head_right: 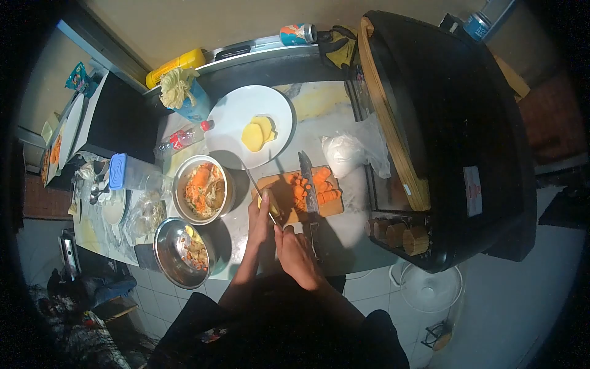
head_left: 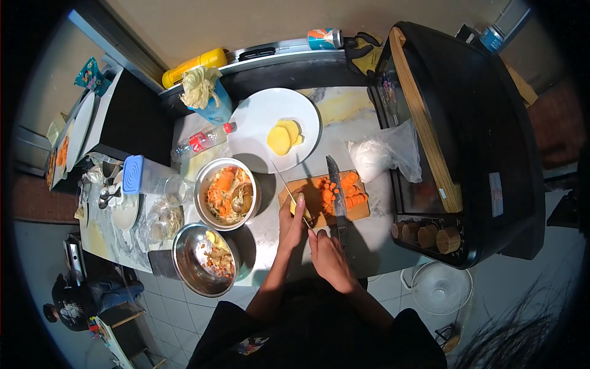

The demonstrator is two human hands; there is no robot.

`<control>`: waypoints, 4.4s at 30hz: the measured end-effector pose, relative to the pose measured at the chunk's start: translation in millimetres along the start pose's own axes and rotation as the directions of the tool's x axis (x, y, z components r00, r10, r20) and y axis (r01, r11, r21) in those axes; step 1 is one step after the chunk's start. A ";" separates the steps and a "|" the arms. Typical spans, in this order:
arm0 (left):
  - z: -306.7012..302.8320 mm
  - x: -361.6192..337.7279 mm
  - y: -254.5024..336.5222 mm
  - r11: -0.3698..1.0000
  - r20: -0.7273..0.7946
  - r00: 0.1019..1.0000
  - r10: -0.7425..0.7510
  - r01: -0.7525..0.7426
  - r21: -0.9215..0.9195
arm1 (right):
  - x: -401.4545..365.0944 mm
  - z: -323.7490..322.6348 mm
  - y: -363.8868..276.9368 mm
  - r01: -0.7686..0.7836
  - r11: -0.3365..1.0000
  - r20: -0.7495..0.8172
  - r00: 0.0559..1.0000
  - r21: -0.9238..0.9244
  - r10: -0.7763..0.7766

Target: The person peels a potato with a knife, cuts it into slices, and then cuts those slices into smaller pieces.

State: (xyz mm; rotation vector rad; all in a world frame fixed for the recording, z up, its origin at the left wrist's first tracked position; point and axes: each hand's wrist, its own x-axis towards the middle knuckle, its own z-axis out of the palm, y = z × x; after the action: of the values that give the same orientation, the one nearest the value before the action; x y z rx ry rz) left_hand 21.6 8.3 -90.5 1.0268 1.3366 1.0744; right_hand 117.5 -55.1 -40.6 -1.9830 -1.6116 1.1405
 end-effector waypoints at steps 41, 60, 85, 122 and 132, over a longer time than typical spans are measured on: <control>-9.8 2.2 -6.8 0.884 0.019 0.895 0.446 -0.444 0.146 | -6.9 -21.5 -12.0 0.152 0.960 -0.040 0.988 0.235 -0.147; 0.9 -0.5 -6.4 0.921 0.018 0.924 0.382 -0.382 0.072 | -10.0 -12.3 -5.5 0.098 0.978 -0.079 0.993 0.183 -0.084; 2.3 -5.8 -14.7 0.998 -0.023 0.999 0.038 -0.040 -0.053 | 6.9 13.4 6.4 0.110 0.980 -0.084 0.992 0.168 -0.097; -1.3 -0.2 -9.6 0.987 -0.101 0.990 -0.095 0.080 -0.142 | -0.3 20.2 3.6 0.068 0.991 -0.052 0.997 0.119 -0.062; 0.4 -3.0 0.3 0.965 -0.037 0.988 -0.151 0.139 -0.224 | 6.8 13.1 3.5 0.107 0.979 -0.078 0.992 0.172 -0.095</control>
State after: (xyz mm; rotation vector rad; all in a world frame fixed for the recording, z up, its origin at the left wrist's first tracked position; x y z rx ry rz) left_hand 22.1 5.4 -89.6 0.7290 1.2813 1.1176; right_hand 110.1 -52.7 -53.6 -1.7882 -1.5029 1.1216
